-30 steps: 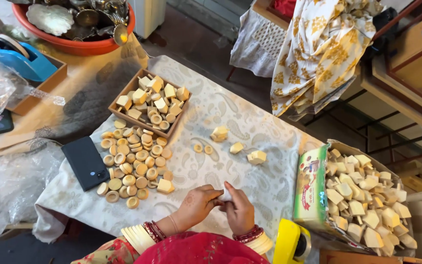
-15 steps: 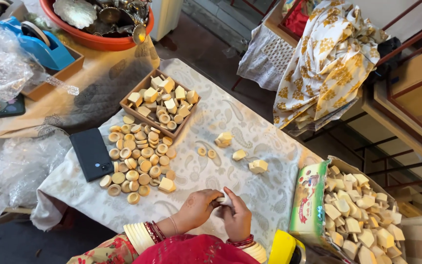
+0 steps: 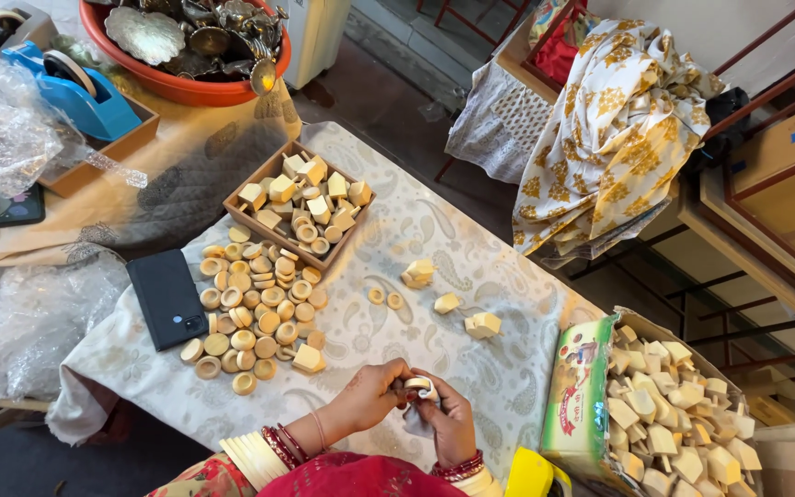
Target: The recorder is cleaning or applying a substance to small wooden pieces, possibly for handicrafts or furniture parts.
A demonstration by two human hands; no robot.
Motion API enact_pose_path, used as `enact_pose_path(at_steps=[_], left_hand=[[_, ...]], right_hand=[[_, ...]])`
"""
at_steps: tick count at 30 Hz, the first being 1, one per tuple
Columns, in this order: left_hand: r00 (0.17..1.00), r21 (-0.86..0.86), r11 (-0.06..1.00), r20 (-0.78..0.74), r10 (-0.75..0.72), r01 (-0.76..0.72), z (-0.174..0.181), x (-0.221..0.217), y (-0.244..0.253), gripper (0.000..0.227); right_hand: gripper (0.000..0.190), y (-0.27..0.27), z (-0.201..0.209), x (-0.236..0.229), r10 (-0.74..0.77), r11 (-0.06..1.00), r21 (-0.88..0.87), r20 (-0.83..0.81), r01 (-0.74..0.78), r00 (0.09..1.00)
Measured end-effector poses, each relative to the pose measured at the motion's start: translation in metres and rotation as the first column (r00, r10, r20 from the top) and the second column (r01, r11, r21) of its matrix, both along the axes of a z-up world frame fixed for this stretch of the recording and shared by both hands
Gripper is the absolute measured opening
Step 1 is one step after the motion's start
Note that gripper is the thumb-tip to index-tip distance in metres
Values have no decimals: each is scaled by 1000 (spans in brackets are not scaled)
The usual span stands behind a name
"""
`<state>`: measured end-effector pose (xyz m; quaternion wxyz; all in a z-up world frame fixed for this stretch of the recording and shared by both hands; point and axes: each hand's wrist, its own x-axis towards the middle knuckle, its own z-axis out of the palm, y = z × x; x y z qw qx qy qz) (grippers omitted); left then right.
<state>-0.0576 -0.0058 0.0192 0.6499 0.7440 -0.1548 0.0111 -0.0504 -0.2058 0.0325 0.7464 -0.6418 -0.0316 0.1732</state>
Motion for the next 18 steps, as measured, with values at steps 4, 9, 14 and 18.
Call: enact_pose_path(at_steps=[4,9,14,18], left_hand=[[944,-208,976,-303,-126,63,-24,12,-10,13],[961,-157,987,-271,-64,22,-3,5,-6,25],[991,109,986,-31,127,-123,31,-2,-6,55],[998,260,963,18,61,-63,32,-1,-2,62]], right_hand=[[43,-13,-13,7,29,1000,-3,13,-29,1000],[49,0,31,9,3,998,-64,90,3,996],[48,-4,-10,6,110,962,-266,186,-57,976],[35,-23,-51,12,85,947,-322,214,-12,973]])
